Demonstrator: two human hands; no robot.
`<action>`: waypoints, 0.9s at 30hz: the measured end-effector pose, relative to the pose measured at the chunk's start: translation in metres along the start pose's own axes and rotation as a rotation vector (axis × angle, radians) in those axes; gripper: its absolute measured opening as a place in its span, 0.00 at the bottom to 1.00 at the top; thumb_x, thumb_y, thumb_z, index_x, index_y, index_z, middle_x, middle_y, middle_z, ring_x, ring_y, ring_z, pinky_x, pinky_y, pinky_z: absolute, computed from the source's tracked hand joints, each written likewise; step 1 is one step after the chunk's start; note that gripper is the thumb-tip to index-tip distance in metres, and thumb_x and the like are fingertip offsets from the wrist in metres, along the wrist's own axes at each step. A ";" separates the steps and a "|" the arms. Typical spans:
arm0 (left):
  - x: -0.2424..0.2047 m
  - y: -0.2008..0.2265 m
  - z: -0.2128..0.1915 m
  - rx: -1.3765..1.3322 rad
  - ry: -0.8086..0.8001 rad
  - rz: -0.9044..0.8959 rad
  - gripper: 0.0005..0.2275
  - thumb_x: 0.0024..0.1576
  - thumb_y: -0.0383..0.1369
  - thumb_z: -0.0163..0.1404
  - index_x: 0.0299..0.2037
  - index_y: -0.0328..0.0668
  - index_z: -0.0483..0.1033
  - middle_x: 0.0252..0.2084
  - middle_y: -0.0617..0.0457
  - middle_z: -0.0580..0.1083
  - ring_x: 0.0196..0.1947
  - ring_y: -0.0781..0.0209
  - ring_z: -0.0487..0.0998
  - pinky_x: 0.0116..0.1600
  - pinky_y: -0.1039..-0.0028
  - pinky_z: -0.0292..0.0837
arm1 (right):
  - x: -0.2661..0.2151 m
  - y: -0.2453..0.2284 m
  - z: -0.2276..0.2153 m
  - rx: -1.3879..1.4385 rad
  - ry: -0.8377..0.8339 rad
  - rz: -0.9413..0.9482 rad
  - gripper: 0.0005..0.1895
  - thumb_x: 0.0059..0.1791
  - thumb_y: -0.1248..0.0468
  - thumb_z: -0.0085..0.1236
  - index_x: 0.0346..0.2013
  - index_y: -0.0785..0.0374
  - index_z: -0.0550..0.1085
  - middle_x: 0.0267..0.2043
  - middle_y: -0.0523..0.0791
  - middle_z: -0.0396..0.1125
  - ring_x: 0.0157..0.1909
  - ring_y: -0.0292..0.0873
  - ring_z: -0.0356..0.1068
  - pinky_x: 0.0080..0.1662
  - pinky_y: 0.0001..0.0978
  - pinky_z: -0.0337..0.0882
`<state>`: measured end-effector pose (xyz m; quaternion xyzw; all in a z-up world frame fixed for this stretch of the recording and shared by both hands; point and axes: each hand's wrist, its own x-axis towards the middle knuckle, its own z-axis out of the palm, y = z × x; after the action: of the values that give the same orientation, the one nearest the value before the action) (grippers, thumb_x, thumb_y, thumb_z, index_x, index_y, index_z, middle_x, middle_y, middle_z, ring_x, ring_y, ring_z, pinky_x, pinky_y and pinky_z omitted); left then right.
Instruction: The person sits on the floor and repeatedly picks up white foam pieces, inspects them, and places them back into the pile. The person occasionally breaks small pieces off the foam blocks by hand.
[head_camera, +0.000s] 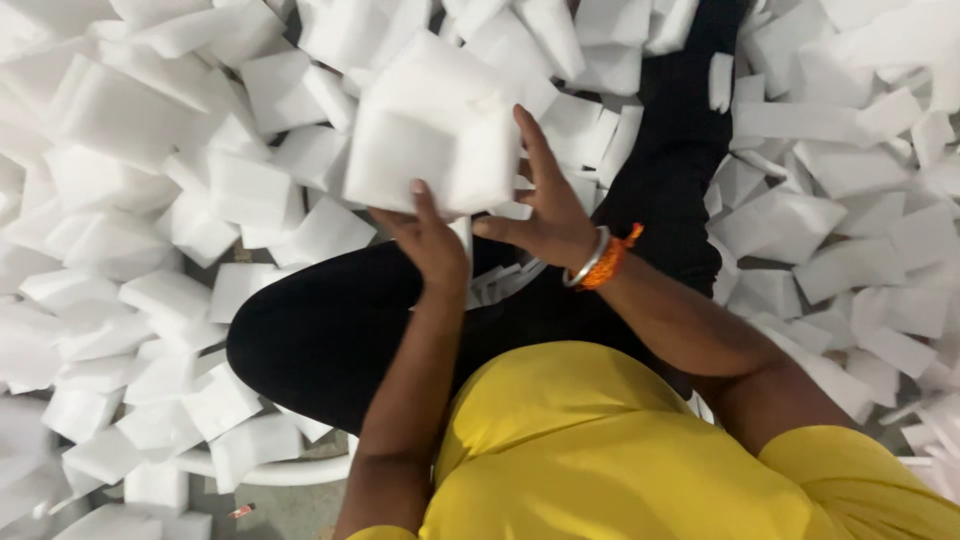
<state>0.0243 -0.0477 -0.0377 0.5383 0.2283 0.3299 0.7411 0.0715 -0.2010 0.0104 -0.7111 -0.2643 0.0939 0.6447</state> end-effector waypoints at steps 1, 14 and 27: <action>-0.006 -0.008 0.000 0.043 -0.036 0.037 0.30 0.69 0.29 0.46 0.76 0.31 0.41 0.75 0.30 0.55 0.74 0.42 0.61 0.75 0.57 0.61 | 0.004 0.001 0.008 -0.090 0.045 -0.079 0.65 0.46 0.48 0.75 0.78 0.61 0.36 0.80 0.61 0.42 0.79 0.59 0.53 0.69 0.50 0.66; 0.079 0.072 -0.040 0.445 -0.375 0.387 0.49 0.55 0.49 0.63 0.79 0.45 0.42 0.79 0.36 0.52 0.78 0.37 0.57 0.78 0.46 0.57 | 0.066 -0.030 -0.026 -0.472 0.129 -0.109 0.41 0.47 0.65 0.63 0.73 0.64 0.58 0.66 0.56 0.68 0.44 0.44 0.79 0.40 0.30 0.80; 0.136 0.071 0.040 0.420 -0.488 0.400 0.25 0.63 0.29 0.61 0.67 0.36 0.63 0.62 0.42 0.69 0.61 0.49 0.72 0.63 0.64 0.74 | 0.099 -0.036 -0.017 -0.318 0.304 -0.308 0.32 0.52 0.62 0.69 0.65 0.68 0.63 0.60 0.57 0.66 0.61 0.52 0.72 0.59 0.40 0.76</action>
<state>0.1272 0.0405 0.0448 0.7752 -0.0022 0.2762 0.5681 0.1538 -0.1651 0.0684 -0.7608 -0.2809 -0.1560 0.5639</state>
